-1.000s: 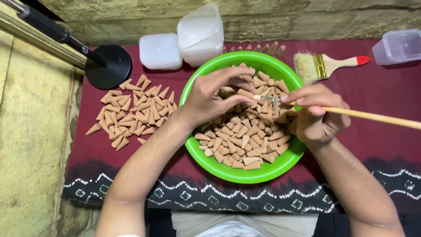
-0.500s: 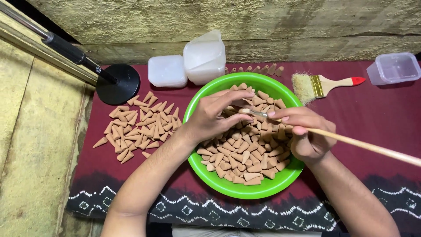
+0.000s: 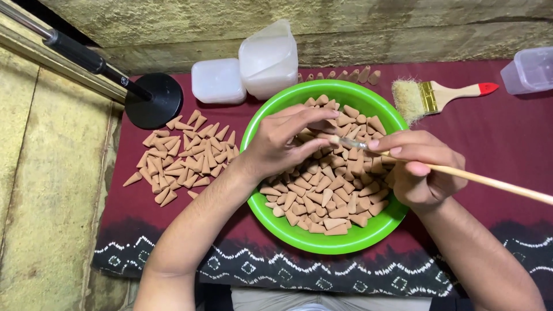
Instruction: Applying a coating or adhesive to individual incense cones using a small brush.
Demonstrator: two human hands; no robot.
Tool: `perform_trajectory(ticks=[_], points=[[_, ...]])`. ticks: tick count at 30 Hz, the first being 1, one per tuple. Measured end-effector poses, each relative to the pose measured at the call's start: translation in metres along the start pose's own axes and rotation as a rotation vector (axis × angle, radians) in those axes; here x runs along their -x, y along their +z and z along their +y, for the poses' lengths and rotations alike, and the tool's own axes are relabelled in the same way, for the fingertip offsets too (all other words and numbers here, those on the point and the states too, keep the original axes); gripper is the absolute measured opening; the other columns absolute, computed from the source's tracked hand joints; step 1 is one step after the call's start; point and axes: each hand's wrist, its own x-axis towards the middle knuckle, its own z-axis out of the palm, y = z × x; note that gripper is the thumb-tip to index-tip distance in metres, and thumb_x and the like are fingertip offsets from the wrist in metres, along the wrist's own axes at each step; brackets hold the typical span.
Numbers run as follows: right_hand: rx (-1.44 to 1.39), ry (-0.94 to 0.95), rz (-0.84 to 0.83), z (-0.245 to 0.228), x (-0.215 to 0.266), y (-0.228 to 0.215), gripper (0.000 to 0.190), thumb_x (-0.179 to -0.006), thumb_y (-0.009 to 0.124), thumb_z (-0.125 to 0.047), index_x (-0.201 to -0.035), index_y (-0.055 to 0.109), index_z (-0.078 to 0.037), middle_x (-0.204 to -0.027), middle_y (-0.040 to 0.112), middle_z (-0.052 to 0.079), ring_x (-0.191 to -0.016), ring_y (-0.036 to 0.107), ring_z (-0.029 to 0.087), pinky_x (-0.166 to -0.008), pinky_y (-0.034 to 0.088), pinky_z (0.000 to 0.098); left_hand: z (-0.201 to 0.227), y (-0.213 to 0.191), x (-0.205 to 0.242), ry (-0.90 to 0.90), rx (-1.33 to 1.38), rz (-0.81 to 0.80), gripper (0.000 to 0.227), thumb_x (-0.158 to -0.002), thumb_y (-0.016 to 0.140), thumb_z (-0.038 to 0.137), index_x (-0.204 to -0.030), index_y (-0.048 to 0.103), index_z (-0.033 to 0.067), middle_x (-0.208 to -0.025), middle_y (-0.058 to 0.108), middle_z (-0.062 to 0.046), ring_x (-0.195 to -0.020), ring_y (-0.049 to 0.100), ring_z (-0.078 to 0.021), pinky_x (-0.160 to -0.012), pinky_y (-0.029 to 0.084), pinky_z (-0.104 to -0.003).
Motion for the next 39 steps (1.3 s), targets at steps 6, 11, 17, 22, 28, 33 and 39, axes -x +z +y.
perform_trajectory(ticks=[6,11,17,22,28,33,39], points=[[0.043,-0.003,0.052,0.014,0.009,-0.003,0.029,-0.11,0.05,-0.014,-0.092,0.058,0.006,-0.073,0.061,0.017,-0.065,0.071,0.036,-0.055,0.056,0.0368,-0.008,0.004,0.003,0.027,-0.037,-0.019,0.045,-0.097,0.085,0.011,-0.132,0.058,0.0057,-0.112,0.075,-0.013,-0.094,0.08,-0.0219,-0.087,0.073,-0.027],[-0.085,0.001,-0.022,0.013,0.005,-0.003,0.026,-0.11,0.049,-0.015,-0.096,0.058,0.006,-0.081,0.065,0.017,-0.073,0.075,0.038,-0.061,0.065,0.0391,-0.001,0.0,0.0,0.023,-0.04,-0.029,0.045,-0.094,0.085,0.006,-0.13,0.059,0.0015,-0.113,0.076,-0.015,-0.101,0.077,-0.0259,-0.097,0.066,-0.035],[-0.02,0.011,0.027,0.02,0.014,-0.005,0.026,-0.111,0.05,-0.016,-0.096,0.059,0.002,-0.079,0.064,0.016,-0.07,0.073,0.035,-0.059,0.061,0.0376,0.0,0.0,-0.002,0.069,-0.06,-0.016,0.043,-0.096,0.083,0.012,-0.13,0.059,-0.0003,-0.113,0.076,-0.014,-0.1,0.075,-0.0288,-0.096,0.064,-0.038],[-0.065,0.089,-0.089,0.011,0.005,-0.005,0.025,-0.109,0.048,-0.012,-0.102,0.061,0.009,-0.088,0.069,0.023,-0.084,0.077,0.042,-0.072,0.07,0.0448,0.001,0.0,-0.002,0.07,-0.065,-0.019,0.042,-0.095,0.082,0.013,-0.129,0.06,-0.0014,-0.119,0.074,-0.015,-0.104,0.075,-0.0299,-0.1,0.062,-0.039],[-0.157,0.058,0.113,0.022,0.017,-0.007,0.023,-0.112,0.052,-0.019,-0.101,0.061,-0.001,-0.083,0.067,0.015,-0.074,0.075,0.034,-0.059,0.067,0.0379,-0.006,0.005,0.002,0.009,-0.101,-0.035,0.034,-0.095,0.08,0.013,-0.125,0.066,0.0043,-0.118,0.076,-0.014,-0.108,0.077,-0.0282,-0.105,0.062,-0.039],[0.006,0.017,0.068,0.01,0.006,0.0,0.032,-0.112,0.047,-0.027,-0.098,0.055,0.002,-0.085,0.067,0.026,-0.078,0.074,0.037,-0.065,0.063,0.0359,-0.008,0.008,0.0,-0.25,0.029,0.039,0.024,-0.101,0.069,0.009,-0.125,0.069,0.0088,-0.116,0.076,-0.01,-0.105,0.074,-0.0219,-0.098,0.06,-0.033],[-0.044,0.034,-0.225,-0.006,-0.009,0.004,0.009,-0.093,0.069,0.002,-0.099,0.063,0.004,-0.1,0.076,0.027,-0.084,0.078,0.04,-0.067,0.062,0.0434,-0.004,0.006,-0.005,-0.717,0.783,0.11,0.028,-0.109,0.051,0.009,-0.131,0.063,-0.004,-0.106,0.072,-0.019,-0.098,0.071,-0.0221,-0.088,0.066,-0.042]])
